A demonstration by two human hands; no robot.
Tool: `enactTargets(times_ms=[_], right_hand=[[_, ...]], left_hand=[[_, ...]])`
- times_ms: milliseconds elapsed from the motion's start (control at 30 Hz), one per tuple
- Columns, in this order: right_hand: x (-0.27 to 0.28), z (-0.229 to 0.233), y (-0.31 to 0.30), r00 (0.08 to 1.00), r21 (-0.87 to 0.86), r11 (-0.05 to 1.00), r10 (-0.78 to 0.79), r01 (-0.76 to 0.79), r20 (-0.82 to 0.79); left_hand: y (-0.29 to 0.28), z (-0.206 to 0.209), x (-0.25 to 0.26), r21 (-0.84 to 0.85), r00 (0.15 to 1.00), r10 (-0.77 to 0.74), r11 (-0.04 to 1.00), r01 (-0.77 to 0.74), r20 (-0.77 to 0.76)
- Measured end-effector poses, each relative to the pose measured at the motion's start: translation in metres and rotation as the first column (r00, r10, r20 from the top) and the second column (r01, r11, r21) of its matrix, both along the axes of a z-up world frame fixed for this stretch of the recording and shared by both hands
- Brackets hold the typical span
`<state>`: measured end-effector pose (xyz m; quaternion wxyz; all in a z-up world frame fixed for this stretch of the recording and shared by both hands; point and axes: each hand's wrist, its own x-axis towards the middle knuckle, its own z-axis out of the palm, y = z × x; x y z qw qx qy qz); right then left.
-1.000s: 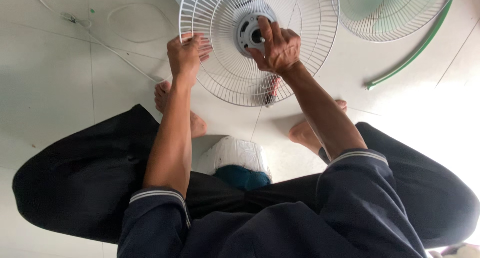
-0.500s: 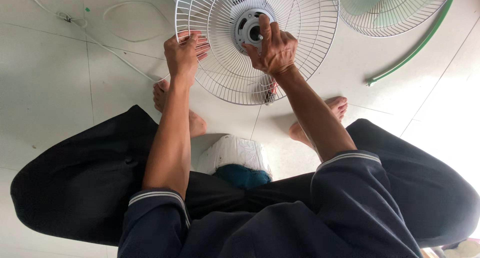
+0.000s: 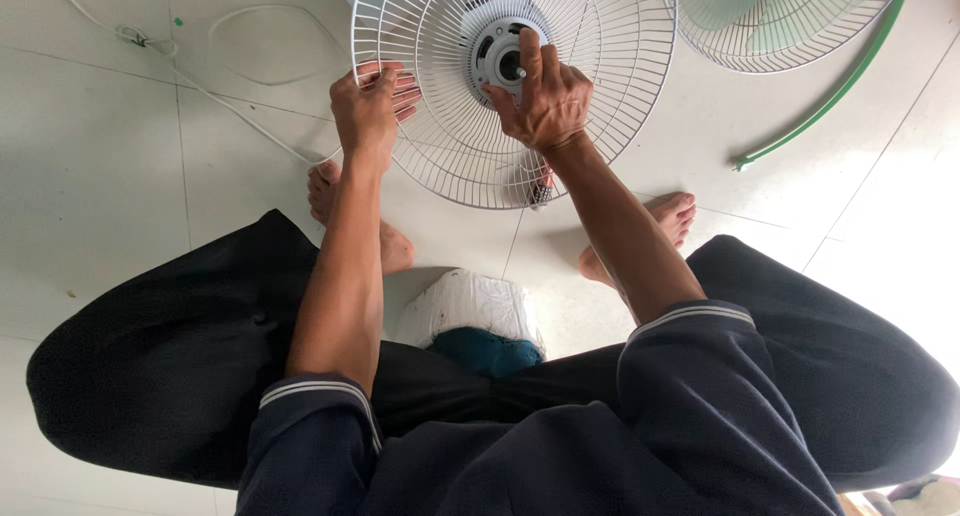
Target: The person assembles a pedestal fan by attaching the motor housing to the base, securing the front grille, installing the fan blades, and fastening the rear grille. The person uses a screwdriver to tighten screws on the motor housing and grille.
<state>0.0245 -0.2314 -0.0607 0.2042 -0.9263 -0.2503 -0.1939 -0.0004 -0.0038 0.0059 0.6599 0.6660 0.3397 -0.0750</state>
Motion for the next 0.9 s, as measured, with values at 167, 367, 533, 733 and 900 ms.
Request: enactTargets(times_ms=[167,367,533,733,900], right_hand=[[-0.001,0.001,0.0,1.0,0.026,1.0,0.009,-0.008,-0.007],[-0.001,-0.004,0.001,1.0,0.009,1.0,-0.008,0.008,-0.028],[-0.002,-0.003,0.002,1.0,0.015,1.0,-0.014,0.015,-0.018],[-0.004,-0.002,0.0,0.999,0.021,1.0,-0.012,0.013,-0.037],[-0.006,0.0,0.002,0.99,-0.01,1.0,-0.023,0.022,-0.141]], left_hand=[[0.001,-0.001,0.001,-0.053,1.0,0.013,0.999,-0.012,0.014],[-0.001,0.002,0.0,-0.004,1.0,0.006,1.0,-0.006,-0.009],[-0.002,0.004,0.001,0.002,1.0,0.003,1.0,-0.003,-0.018],[-0.001,-0.001,0.0,-0.015,1.0,0.029,0.999,-0.029,-0.009],[0.001,-0.009,-0.004,-0.091,0.998,0.062,0.994,-0.06,0.01]])
